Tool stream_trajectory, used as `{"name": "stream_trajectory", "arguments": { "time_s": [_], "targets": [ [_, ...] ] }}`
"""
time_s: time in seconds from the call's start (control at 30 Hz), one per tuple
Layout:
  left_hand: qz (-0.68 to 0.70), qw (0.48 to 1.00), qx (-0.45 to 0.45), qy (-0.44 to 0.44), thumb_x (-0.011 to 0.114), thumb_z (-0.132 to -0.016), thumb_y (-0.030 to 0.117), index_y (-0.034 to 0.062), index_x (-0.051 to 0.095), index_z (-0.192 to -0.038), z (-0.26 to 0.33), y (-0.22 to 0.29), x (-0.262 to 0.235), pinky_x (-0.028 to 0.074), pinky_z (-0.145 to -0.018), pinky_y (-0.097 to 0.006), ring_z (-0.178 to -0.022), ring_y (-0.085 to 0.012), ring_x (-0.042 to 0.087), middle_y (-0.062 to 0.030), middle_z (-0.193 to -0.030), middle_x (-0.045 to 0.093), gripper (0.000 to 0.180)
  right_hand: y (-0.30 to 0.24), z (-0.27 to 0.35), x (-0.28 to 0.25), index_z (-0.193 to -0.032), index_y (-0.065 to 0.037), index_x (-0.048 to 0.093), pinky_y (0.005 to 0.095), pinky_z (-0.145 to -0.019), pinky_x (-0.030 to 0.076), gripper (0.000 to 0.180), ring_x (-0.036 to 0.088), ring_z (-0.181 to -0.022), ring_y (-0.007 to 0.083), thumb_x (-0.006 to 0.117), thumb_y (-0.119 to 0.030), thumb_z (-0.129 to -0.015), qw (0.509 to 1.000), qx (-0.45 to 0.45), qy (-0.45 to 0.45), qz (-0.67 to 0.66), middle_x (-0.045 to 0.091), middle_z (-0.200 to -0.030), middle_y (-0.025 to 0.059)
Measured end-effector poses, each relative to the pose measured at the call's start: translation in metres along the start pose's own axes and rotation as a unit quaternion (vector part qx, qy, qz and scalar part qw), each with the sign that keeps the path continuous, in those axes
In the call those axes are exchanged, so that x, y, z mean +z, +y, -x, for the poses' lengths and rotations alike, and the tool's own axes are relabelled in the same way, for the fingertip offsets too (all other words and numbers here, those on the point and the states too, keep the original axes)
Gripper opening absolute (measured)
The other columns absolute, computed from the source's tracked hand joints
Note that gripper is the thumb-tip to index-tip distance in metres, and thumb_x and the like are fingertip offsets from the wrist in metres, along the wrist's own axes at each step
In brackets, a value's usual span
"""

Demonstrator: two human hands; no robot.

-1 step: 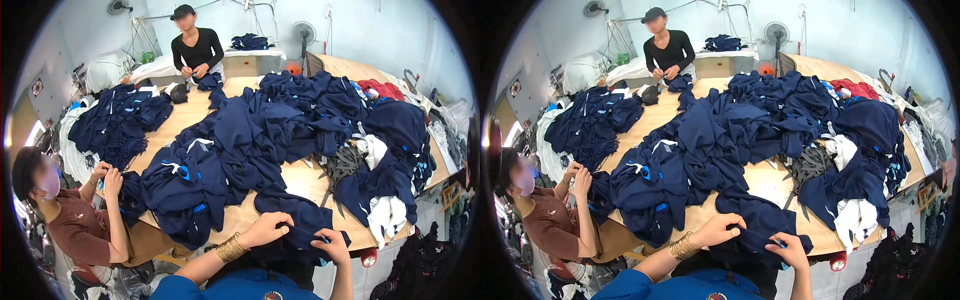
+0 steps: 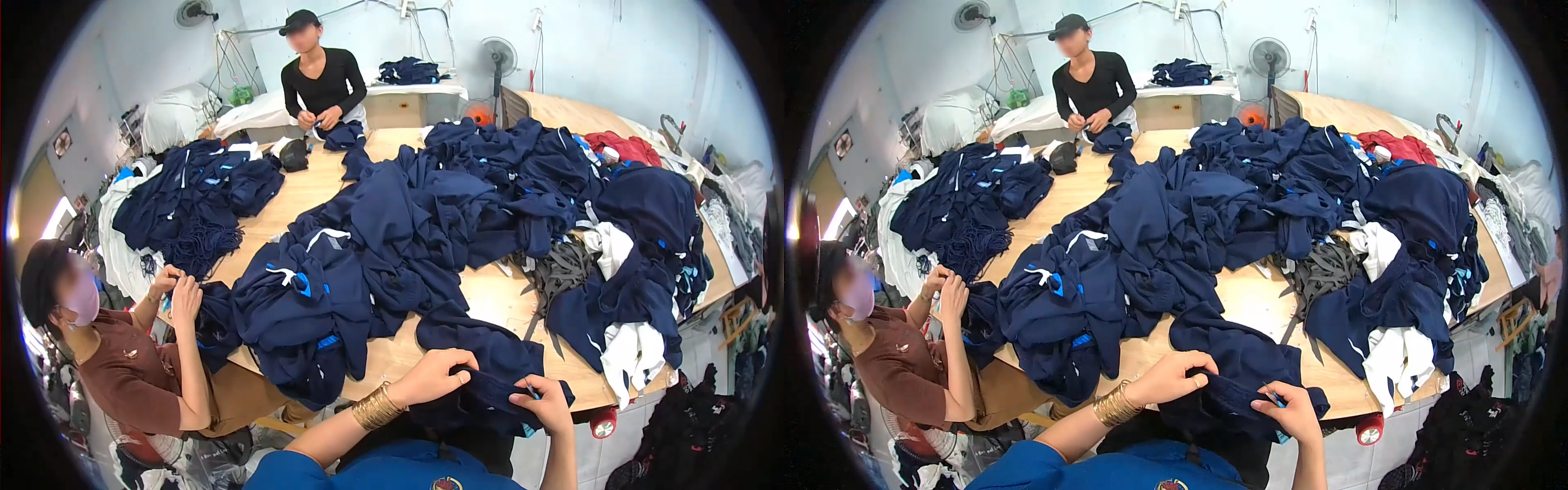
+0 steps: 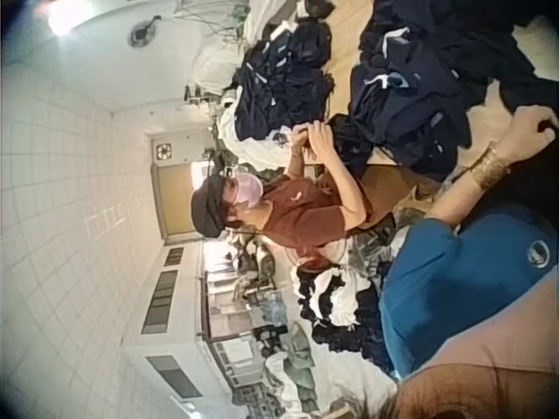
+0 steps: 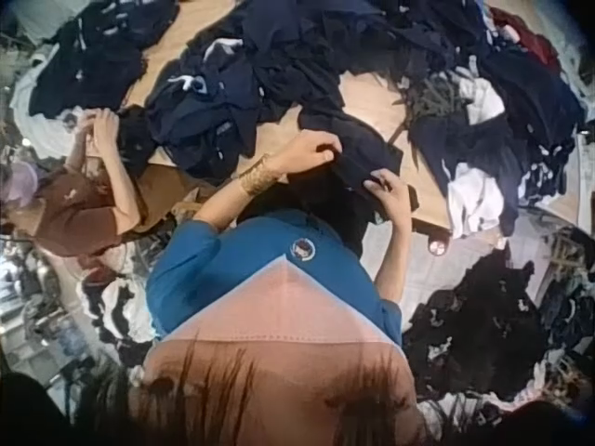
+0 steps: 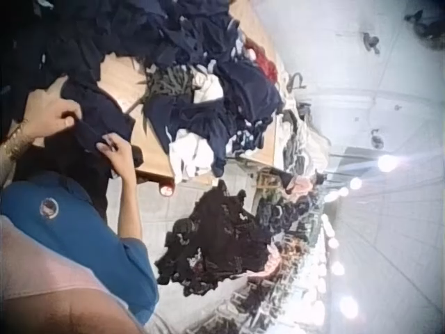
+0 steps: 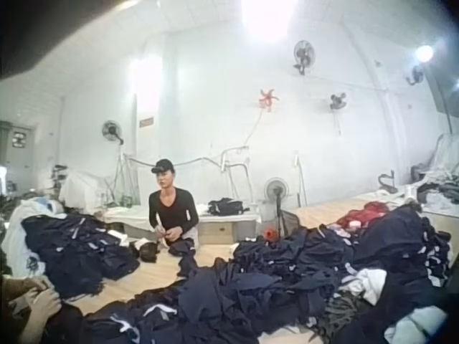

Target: Trimming loose threads from blue athletic shorts using snips at a garment factory.

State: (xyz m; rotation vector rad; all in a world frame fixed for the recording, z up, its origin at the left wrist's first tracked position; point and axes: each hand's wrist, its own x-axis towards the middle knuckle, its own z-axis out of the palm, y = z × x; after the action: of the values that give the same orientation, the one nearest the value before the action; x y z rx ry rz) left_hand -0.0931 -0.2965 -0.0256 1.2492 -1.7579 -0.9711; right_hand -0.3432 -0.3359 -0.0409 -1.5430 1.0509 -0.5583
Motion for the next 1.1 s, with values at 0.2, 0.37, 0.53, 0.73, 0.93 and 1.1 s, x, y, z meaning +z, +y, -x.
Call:
{"name": "stream_trajectory", "arguments": {
  "time_s": [0.2, 0.37, 0.53, 0.73, 0.93, 1.1],
  "targets": [
    [-0.072, 0.987, 0.139, -0.042, 0.058, -0.080, 0.014, 0.0025, 0.056, -0.103, -0.004, 0.010, 0.012, 0.045, -0.078, -0.031, -0.089, -0.0231, 0.059, -0.0118, -0.090, 0.062, 0.025, -0.042, 0.007, 0.013, -0.075, -0.001, 0.061, 0.0191, -0.056, 0.036, 0.015, 0.046, -0.062, 0.0044, 0.074, -0.005, -0.068, 0.997, -0.073, 0.010, 0.022, 0.054, -0.065, -0.0031],
    [0.057, 0.987, -0.024, -0.146, 0.064, -0.082, 0.035, 0.0000, 0.055, -0.107, -0.001, 0.016, 0.011, 0.045, -0.075, -0.031, -0.082, -0.0205, 0.059, -0.0139, -0.090, 0.061, 0.044, -0.048, 0.009, 0.013, -0.077, 0.001, 0.062, 0.0210, -0.056, 0.039, 0.019, 0.048, -0.061, 0.0059, 0.077, -0.009, -0.069, 0.995, -0.077, 0.071, 0.000, 0.055, -0.063, 0.0002],
    [0.076, 0.986, -0.048, -0.140, 0.067, -0.079, 0.038, -0.0023, 0.057, -0.100, -0.002, 0.026, 0.010, 0.045, -0.073, -0.030, -0.077, -0.0174, 0.056, -0.0144, -0.084, 0.061, 0.046, -0.049, 0.008, 0.031, -0.077, 0.000, 0.062, 0.0216, -0.058, 0.043, 0.019, 0.056, -0.061, 0.0102, 0.077, -0.008, -0.068, 0.980, -0.138, 0.127, 0.065, 0.060, -0.067, 0.0053],
    [0.251, 0.958, -0.072, -0.115, 0.070, -0.079, 0.017, -0.0007, 0.058, -0.094, -0.001, 0.018, 0.017, 0.042, -0.070, -0.021, -0.076, -0.0038, 0.047, 0.0022, -0.079, 0.056, 0.026, -0.036, 0.005, 0.038, -0.078, 0.000, 0.061, 0.0239, -0.055, 0.043, 0.011, 0.057, -0.059, 0.0151, 0.071, -0.003, -0.073, 0.969, -0.154, 0.175, 0.077, 0.061, -0.069, 0.0087],
    [0.263, 0.952, -0.104, -0.115, 0.069, -0.079, 0.016, -0.0002, 0.059, -0.094, -0.002, 0.022, 0.022, 0.043, -0.068, -0.021, -0.073, -0.0039, 0.050, 0.0016, -0.078, 0.058, 0.024, -0.036, 0.006, 0.038, -0.078, -0.001, 0.061, 0.0268, -0.054, 0.045, 0.012, 0.060, -0.061, 0.0207, 0.070, 0.001, -0.070, 0.913, -0.280, 0.261, 0.141, 0.061, -0.071, 0.0102],
    [0.294, 0.942, -0.126, -0.098, 0.069, -0.079, 0.015, -0.0006, 0.059, -0.092, 0.001, 0.018, 0.025, 0.043, -0.068, -0.021, -0.073, -0.0040, 0.050, 0.0015, -0.078, 0.058, 0.023, -0.036, 0.011, 0.034, -0.083, -0.004, 0.065, 0.0261, -0.060, 0.049, 0.020, 0.063, -0.070, 0.0198, 0.073, 0.001, -0.066, 0.930, -0.291, 0.186, 0.127, 0.063, -0.085, 0.0081]
  ]
}}
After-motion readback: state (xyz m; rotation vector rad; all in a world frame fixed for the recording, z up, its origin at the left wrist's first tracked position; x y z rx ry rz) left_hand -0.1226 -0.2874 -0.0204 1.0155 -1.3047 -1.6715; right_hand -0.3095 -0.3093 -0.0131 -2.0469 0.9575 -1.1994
